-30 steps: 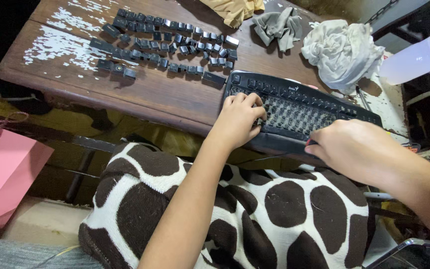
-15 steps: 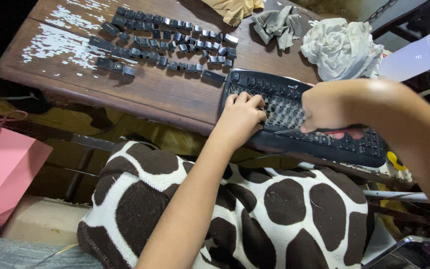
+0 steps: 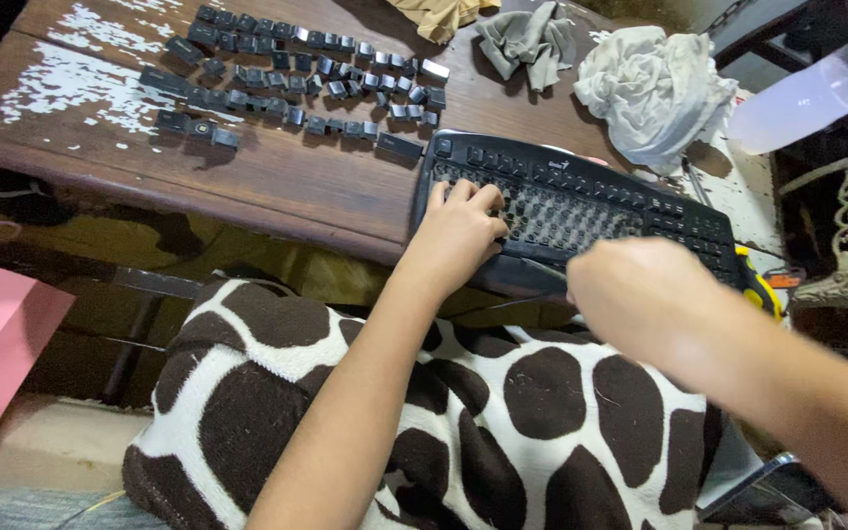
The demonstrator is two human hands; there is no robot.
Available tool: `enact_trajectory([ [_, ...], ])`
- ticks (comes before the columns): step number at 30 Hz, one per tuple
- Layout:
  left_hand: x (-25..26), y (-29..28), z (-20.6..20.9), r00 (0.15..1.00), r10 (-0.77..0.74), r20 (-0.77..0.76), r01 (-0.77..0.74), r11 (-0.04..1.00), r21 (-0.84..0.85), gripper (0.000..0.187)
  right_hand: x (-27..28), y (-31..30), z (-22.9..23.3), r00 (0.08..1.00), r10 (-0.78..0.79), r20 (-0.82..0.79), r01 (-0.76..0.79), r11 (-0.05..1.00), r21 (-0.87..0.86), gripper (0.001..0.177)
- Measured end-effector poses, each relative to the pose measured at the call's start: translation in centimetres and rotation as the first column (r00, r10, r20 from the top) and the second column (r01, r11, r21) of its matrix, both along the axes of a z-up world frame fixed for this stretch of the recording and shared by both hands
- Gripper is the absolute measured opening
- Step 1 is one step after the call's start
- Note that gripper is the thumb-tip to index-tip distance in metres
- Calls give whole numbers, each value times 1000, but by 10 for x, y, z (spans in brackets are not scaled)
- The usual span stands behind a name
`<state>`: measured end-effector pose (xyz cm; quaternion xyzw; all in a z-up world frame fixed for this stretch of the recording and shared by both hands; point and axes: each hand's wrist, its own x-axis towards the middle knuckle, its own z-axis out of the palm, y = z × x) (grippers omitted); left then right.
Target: The person uses a screwdriver to pry off individual keycaps from a black computer keyboard and places them on the table. The removed keycaps are arranged in rows on the wooden surface. The person continues this process across the keyboard throughout the clip.
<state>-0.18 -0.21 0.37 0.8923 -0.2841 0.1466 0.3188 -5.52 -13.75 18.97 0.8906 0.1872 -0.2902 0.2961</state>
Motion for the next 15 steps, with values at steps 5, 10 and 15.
enact_trajectory([
  [5, 0, -3, 0, 1000, -10, -20, 10, 1000, 3, 19, -42, -23, -19, 959, -231, 167, 214, 970, 112, 34],
  [10, -2, -9, 1, 1000, -4, -14, 4, 1000, -23, 21, -75, -48, -65, 856, -420, 300, 195, 802, 565, 42],
  [15, -5, -11, 2, 1000, -18, -13, 18, 999, -30, 24, -99, -62, -126, 753, -616, 230, 147, 499, 854, 42],
])
